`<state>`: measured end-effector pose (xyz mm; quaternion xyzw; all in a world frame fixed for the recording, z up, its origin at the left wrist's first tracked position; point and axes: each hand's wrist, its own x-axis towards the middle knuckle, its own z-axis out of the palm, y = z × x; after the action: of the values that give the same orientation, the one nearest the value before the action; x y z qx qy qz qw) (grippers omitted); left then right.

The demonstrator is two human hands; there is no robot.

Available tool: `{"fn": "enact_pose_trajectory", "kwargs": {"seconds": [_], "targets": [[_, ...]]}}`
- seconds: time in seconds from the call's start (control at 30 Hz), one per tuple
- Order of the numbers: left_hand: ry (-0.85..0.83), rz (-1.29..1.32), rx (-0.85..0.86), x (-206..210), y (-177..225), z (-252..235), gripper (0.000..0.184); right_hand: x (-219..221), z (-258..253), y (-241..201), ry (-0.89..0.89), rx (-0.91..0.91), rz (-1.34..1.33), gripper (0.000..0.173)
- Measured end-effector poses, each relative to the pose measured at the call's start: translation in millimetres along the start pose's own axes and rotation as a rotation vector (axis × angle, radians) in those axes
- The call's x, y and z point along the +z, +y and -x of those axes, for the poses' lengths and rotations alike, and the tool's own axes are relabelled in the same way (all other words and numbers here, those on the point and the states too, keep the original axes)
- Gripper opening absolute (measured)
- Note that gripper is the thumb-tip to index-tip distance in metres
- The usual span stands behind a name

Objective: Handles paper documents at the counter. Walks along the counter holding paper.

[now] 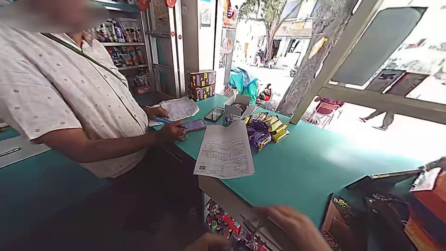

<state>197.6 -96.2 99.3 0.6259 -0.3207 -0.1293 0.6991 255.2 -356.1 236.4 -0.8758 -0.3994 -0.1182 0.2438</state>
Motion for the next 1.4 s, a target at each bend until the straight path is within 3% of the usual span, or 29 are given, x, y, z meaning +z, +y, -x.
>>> {"fn": "enact_pose_trajectory", "kwargs": {"seconds": [0.07, 0.13, 0.23, 0.33, 0.4, 0.47, 0.63, 0.73, 0.87, 0.9, 0.97, 1.1, 1.2, 1.23, 1.4], "targets": [[0.053, -0.071, 0.09, -8.1, 2.6, -26.6, 0.042, -16.4, -19.9, 14.7, 0.159, -0.01, 0.315, 0.023], [0.187, -0.159, 0.161, -19.1, 4.6, -48.3, 0.049, -34.2, -34.2, 29.3, 0.202, 0.033, 0.463, 0.027], [0.371, -0.265, 0.244, -40.8, 18.6, -60.9, 0.052, -34.8, -34.1, 40.0, 0.144, 0.114, 0.489, 0.025], [0.448, -0.462, 0.259, -70.9, 27.4, -65.0, 0.03, -2.7, -13.9, 29.8, -0.033, 0.203, 0.384, 0.026], [0.435, -0.551, 0.261, -88.5, 26.8, -71.6, 0.024, 21.1, 0.4, 24.0, -0.109, 0.231, 0.324, 0.032], [0.432, -0.626, 0.253, -98.9, 31.0, -78.6, 0.022, 37.5, 4.9, 26.7, -0.018, 0.235, 0.341, 0.035], [0.431, -1.168, 0.208, -112.8, 36.3, -103.9, 0.05, 40.6, -35.2, 41.9, 0.181, 0.403, -0.08, 0.046], [0.368, -1.264, 0.271, -111.3, 23.3, -108.6, 0.029, 70.8, -54.0, 48.2, 0.356, 0.44, -0.342, 0.051], [0.196, -1.18, 0.396, -95.9, 27.4, -102.4, 0.026, 78.4, -62.4, 42.9, 0.512, 0.489, -0.136, 0.048], [0.166, -1.11, 0.415, -97.1, 32.0, -101.2, 0.026, 64.7, -60.9, 41.5, 0.503, 0.502, -0.053, 0.051], [0.269, -1.014, 0.427, -104.4, 48.2, -97.4, 0.027, 26.2, -52.7, 40.2, 0.459, 0.51, 0.094, 0.052], [0.742, -0.842, 0.429, -125.2, 72.3, -103.2, 0.023, -56.4, -36.9, 51.6, 0.355, 0.442, 0.238, 0.024], [0.762, -0.765, 0.347, -140.3, 75.1, -121.8, 0.067, -91.9, -49.7, 70.9, 0.248, 0.367, 0.348, 0.025], [0.74, -0.761, 0.331, -137.8, 73.6, -129.1, 0.069, -97.0, -61.3, 75.6, 0.192, 0.342, 0.348, 0.021], [0.752, -0.921, 0.548, -92.7, 64.1, -148.0, 0.02, -89.3, -119.3, 144.5, -0.183, 0.368, 0.218, 0.029]]}}
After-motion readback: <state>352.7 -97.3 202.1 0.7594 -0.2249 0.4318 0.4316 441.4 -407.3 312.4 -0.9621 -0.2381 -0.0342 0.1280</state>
